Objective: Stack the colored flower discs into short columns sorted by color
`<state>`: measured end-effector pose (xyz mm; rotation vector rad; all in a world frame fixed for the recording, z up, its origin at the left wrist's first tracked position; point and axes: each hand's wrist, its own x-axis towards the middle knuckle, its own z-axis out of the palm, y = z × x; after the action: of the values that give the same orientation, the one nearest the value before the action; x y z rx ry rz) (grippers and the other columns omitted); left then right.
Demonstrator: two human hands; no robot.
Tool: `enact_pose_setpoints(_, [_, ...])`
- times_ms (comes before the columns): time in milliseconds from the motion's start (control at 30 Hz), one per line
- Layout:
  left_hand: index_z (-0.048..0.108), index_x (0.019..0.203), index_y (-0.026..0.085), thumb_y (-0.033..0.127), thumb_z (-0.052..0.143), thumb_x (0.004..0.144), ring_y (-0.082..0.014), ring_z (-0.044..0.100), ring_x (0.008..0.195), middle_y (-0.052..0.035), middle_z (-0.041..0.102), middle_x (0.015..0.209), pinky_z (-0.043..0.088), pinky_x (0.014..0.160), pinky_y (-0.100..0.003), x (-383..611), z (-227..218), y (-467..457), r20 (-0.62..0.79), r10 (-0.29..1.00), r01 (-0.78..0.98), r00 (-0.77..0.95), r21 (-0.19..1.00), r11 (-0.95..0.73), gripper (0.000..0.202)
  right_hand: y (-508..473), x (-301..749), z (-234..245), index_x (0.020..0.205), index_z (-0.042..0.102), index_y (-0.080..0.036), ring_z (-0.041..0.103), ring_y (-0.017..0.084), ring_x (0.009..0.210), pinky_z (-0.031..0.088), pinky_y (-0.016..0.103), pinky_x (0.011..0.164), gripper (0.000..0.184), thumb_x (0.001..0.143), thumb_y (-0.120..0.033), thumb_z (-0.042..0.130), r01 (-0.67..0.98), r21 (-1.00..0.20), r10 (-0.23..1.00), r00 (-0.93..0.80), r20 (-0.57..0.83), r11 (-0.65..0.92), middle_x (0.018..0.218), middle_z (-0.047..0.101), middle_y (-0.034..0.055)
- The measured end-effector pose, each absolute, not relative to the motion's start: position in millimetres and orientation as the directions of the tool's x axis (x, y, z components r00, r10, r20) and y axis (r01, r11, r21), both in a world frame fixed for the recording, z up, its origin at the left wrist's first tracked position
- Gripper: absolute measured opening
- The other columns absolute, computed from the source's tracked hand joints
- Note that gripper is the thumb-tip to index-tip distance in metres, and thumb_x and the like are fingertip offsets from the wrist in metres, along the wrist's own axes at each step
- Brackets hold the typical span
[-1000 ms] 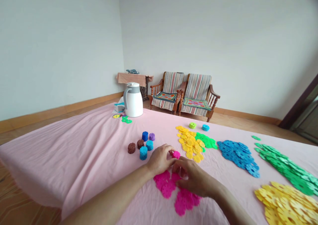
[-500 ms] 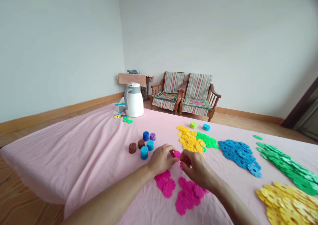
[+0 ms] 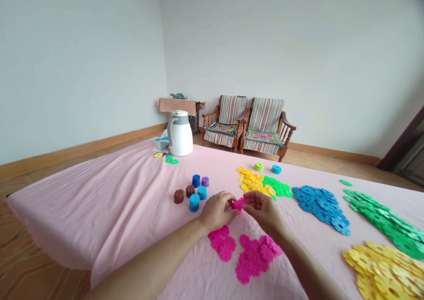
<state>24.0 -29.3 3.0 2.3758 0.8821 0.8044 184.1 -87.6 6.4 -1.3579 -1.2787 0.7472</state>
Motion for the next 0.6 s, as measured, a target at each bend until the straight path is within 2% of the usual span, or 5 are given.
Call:
enact_pose_setpoints(200, [0.062, 0.089, 0.019, 0.029, 0.060, 0.075, -0.0183, 0.059, 0.083, -0.0030, 0.064, 0.089, 0.044, 0.076, -0.027, 24.1, 0.8, -28.7, 0.360, 0.701, 0.425, 0.615, 0.598, -0.680, 0.017, -83.7, 172.5, 5.1, 0.088, 0.060, -0.016, 0.063, 0.016, 0.067, 0.051, 0.028, 0.062, 0.025, 0.065, -0.027, 0.063, 0.354, -0.920, 0.928, 0.261, 0.268, 0.166, 0.076, 0.068, 0.0048])
enact_pose_setpoints(400, [0.063, 0.089, 0.019, 0.033, 0.059, 0.077, -0.0184, 0.059, 0.082, -0.0037, 0.063, 0.087, 0.044, 0.074, -0.026, 24.0, 0.3, -28.8, 0.378, 0.699, 0.422, 0.607, 0.591, -0.687, 0.019, -82.6, 173.6, -0.5, 0.085, 0.061, -0.016, 0.058, 0.014, 0.057, 0.044, 0.024, 0.052, 0.021, 0.068, -0.028, 0.060, 0.471, -0.870, 0.933, 0.226, 0.280, 0.147, 0.070, 0.066, 0.0028])
enact_pose_setpoints(600, [0.064, 0.089, 0.018, 0.033, 0.060, 0.077, -0.0183, 0.059, 0.082, -0.0037, 0.064, 0.087, 0.044, 0.075, -0.026, 24.2, -0.2, -28.2, 0.383, 0.693, 0.415, 0.611, 0.591, -0.692, 0.019, -83.9, 176.6, -1.3, 0.082, 0.061, -0.016, 0.052, 0.011, 0.052, 0.040, 0.023, 0.050, 0.018, 0.068, -0.028, 0.059, 0.599, -0.786, 0.921, 0.205, 0.332, 0.150, 0.066, 0.060, 0.0000])
